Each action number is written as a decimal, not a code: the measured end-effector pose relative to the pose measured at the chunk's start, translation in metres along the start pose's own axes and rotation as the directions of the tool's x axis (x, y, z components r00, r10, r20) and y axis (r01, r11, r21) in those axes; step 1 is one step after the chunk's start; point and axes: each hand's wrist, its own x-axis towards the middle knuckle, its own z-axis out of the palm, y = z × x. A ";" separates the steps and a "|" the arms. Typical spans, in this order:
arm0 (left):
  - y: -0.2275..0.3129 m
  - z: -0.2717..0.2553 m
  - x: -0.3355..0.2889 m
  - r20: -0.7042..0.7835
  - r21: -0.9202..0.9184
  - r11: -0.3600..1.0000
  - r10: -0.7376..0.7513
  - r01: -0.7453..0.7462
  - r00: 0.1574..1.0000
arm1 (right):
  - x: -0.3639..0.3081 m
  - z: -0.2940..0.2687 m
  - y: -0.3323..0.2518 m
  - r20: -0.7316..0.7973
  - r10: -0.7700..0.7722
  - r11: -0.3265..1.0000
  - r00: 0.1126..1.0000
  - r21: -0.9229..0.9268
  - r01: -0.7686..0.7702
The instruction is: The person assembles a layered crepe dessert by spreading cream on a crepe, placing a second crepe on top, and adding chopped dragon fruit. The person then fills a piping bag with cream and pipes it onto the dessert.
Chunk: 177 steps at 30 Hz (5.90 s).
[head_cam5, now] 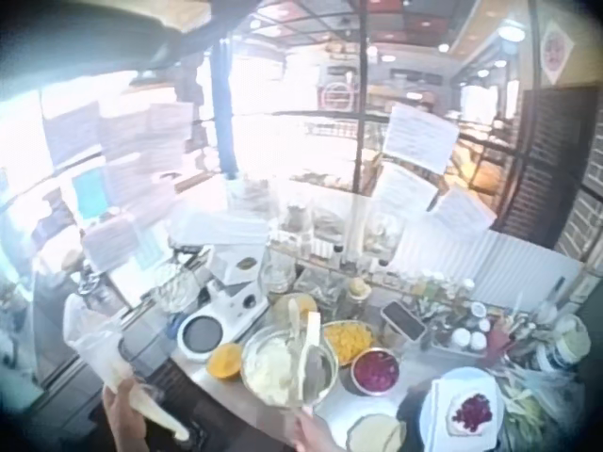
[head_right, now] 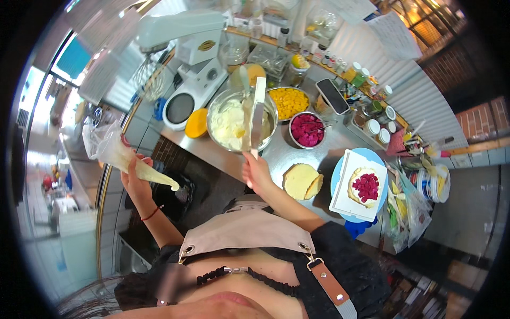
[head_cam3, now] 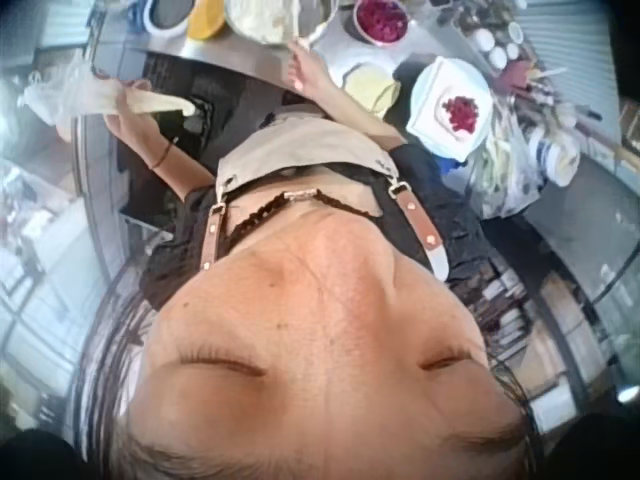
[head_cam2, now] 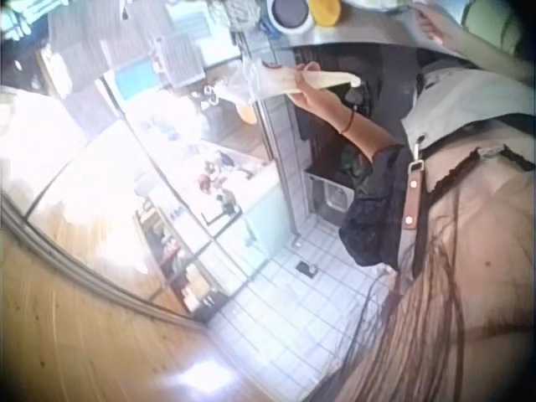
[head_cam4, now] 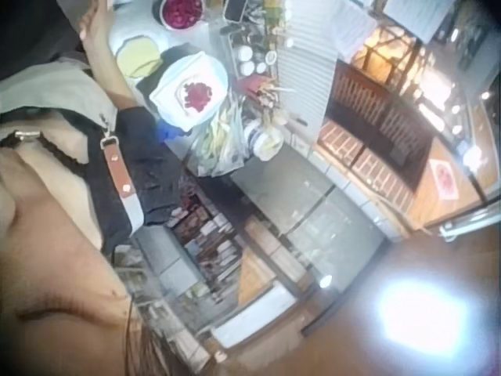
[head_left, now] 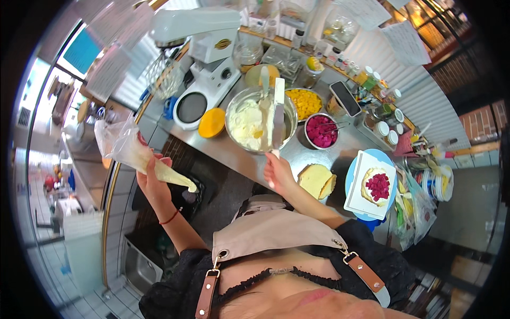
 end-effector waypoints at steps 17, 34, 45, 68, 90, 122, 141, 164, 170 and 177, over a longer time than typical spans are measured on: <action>-0.013 0.054 0.008 0.206 -0.115 0.990 -0.050 0.075 0.977 | 0.014 -0.237 -0.059 -0.300 -0.771 0.254 0.562 -0.954 -0.162; -0.030 0.060 -0.039 0.388 0.303 0.953 -0.150 0.028 0.909 | -0.001 -0.202 -0.054 0.278 -0.932 -0.294 0.230 -0.955 -0.036; -0.050 0.002 -0.028 0.888 0.223 0.966 -0.145 -0.133 0.436 | -0.073 0.163 -0.098 0.929 -0.125 -0.009 0.348 -0.352 0.936; -0.029 -0.043 -0.061 0.305 -0.805 0.452 -0.240 0.384 0.921 | 0.037 0.145 0.033 0.658 0.327 0.923 0.678 -0.068 -0.380; -0.031 0.022 -0.028 0.266 0.213 0.698 0.632 -0.684 0.728 | 0.050 0.138 0.053 0.499 0.519 0.852 0.694 -0.243 -0.463; -0.118 0.042 0.019 0.861 0.456 0.502 -0.041 -0.735 0.506 | 0.070 0.113 -0.201 0.474 0.019 -0.999 0.880 0.052 -0.006; -0.129 0.069 0.027 0.674 0.603 0.719 -0.229 -0.344 0.702 | 0.092 0.042 -0.193 0.511 0.182 -0.245 0.840 -0.804 0.542; -0.068 0.121 0.026 0.850 0.527 0.081 -0.077 -0.846 0.522 | -0.115 0.129 -0.127 0.811 0.292 -0.947 0.507 0.170 0.273; -0.064 0.082 0.030 0.912 0.396 0.062 0.091 -0.916 0.401 | -0.192 0.164 -0.182 0.916 0.212 -0.959 0.341 0.127 0.254; -0.082 0.078 0.017 0.739 0.504 0.398 0.260 -0.766 0.621 | -0.138 0.143 -0.145 0.891 0.286 -0.937 0.352 0.185 0.295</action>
